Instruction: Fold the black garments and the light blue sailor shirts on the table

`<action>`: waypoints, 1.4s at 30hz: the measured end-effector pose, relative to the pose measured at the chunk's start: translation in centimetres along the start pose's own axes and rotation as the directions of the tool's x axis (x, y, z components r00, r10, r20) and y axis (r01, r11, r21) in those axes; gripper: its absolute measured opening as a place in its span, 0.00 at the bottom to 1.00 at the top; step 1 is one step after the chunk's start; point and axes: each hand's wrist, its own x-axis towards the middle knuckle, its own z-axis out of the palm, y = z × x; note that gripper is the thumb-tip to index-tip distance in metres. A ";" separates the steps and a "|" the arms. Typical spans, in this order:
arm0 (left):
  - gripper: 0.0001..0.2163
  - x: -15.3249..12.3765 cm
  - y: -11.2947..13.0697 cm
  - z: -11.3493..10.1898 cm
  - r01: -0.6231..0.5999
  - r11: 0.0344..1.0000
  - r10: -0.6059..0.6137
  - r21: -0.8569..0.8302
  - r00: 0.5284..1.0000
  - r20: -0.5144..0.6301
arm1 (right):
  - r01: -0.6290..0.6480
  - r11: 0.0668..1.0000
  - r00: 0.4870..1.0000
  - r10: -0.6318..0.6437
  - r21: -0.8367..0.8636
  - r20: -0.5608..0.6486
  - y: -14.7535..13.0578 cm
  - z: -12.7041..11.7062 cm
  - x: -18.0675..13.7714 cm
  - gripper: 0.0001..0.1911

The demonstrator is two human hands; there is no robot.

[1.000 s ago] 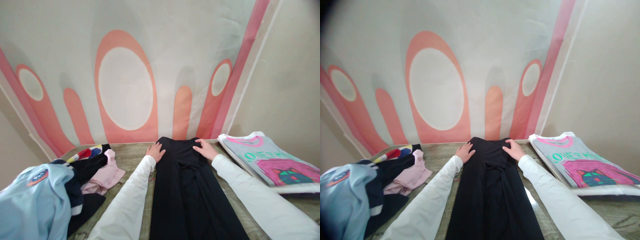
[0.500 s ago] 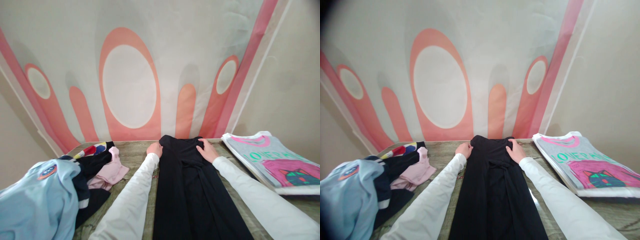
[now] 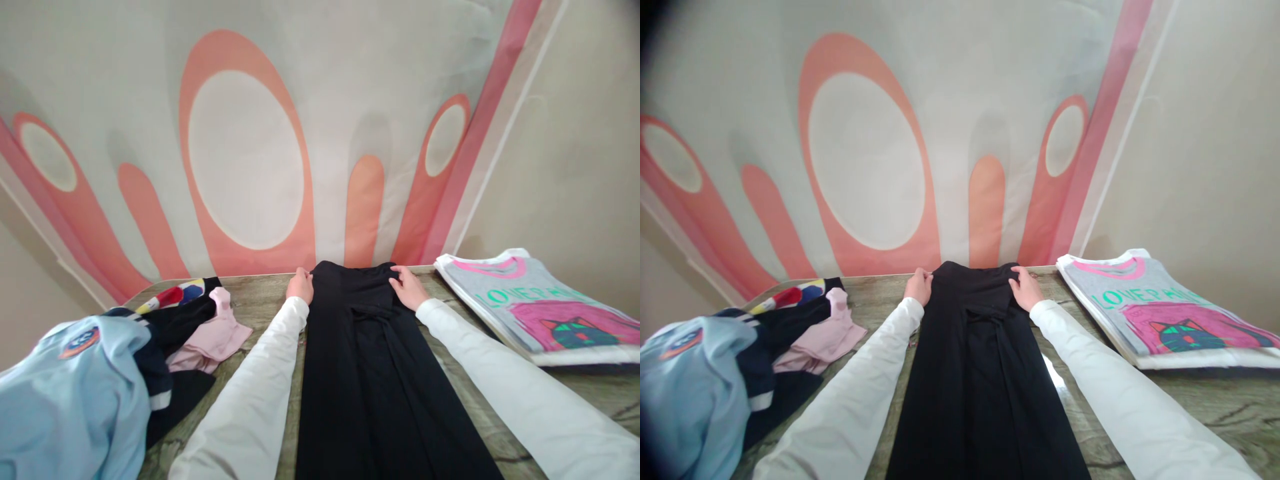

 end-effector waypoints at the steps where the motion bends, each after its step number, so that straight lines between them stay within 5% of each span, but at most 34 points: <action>1: 0.04 0.1 0.0 0.1 0.004 1.000 -0.004 -0.027 1.000 -0.012 | -0.006 1.000 1.000 0.006 0.003 -0.003 0.1 0.0 0.0 0.19; 13: 0.11 0.3 -0.8 0.6 0.128 0.960 -0.123 -0.249 0.992 0.038 | -0.054 0.996 0.998 0.056 0.077 -0.017 0.1 -0.1 -0.1 0.18; 20: 0.17 0.2 -0.3 0.0 0.042 0.927 0.067 -0.373 0.959 0.275 | 0.009 0.999 0.996 -0.012 0.034 0.085 -0.2 0.1 -0.4 0.26; 24: 0.10 0.4 -0.6 0.2 0.031 0.949 0.041 -0.313 0.974 0.221 | 0.000 1.000 0.996 -0.001 0.018 0.086 0.1 0.3 -0.2 0.24; 29: 0.14 -0.6 1.6 -0.5 -0.079 0.976 0.100 -0.203 0.991 0.093 | -0.003 0.998 0.999 0.000 0.061 0.042 0.2 0.4 -0.1 0.22; 32: 0.14 -2.2 4.2 -1.0 -0.318 0.938 0.342 -0.141 0.916 0.212 | -0.011 0.995 0.999 0.008 0.102 0.035 0.2 0.2 -0.1 0.21; 35: 0.14 -4.2 6.5 -0.7 -0.580 0.771 0.634 -0.264 0.661 0.400 | -0.013 0.989 0.999 0.008 0.149 0.035 0.2 0.0 0.0 0.18; 37: 0.12 -5.5 7.4 -0.1 -0.655 0.683 0.726 -0.321 0.564 0.393 | -0.041 0.976 0.998 0.031 0.212 0.050 0.4 0.0 0.1 0.17; 39: 0.09 -6.4 7.8 0.4 -0.677 0.672 0.739 -0.301 0.585 0.335 | -0.088 0.956 0.995 0.073 0.279 0.064 0.6 0.1 0.3 0.16; 42: 0.07 -6.9 7.6 1.1 -0.634 0.717 0.696 -0.290 0.674 0.247 | -0.134 0.937 0.991 0.125 0.322 0.049 0.8 0.2 0.4 0.15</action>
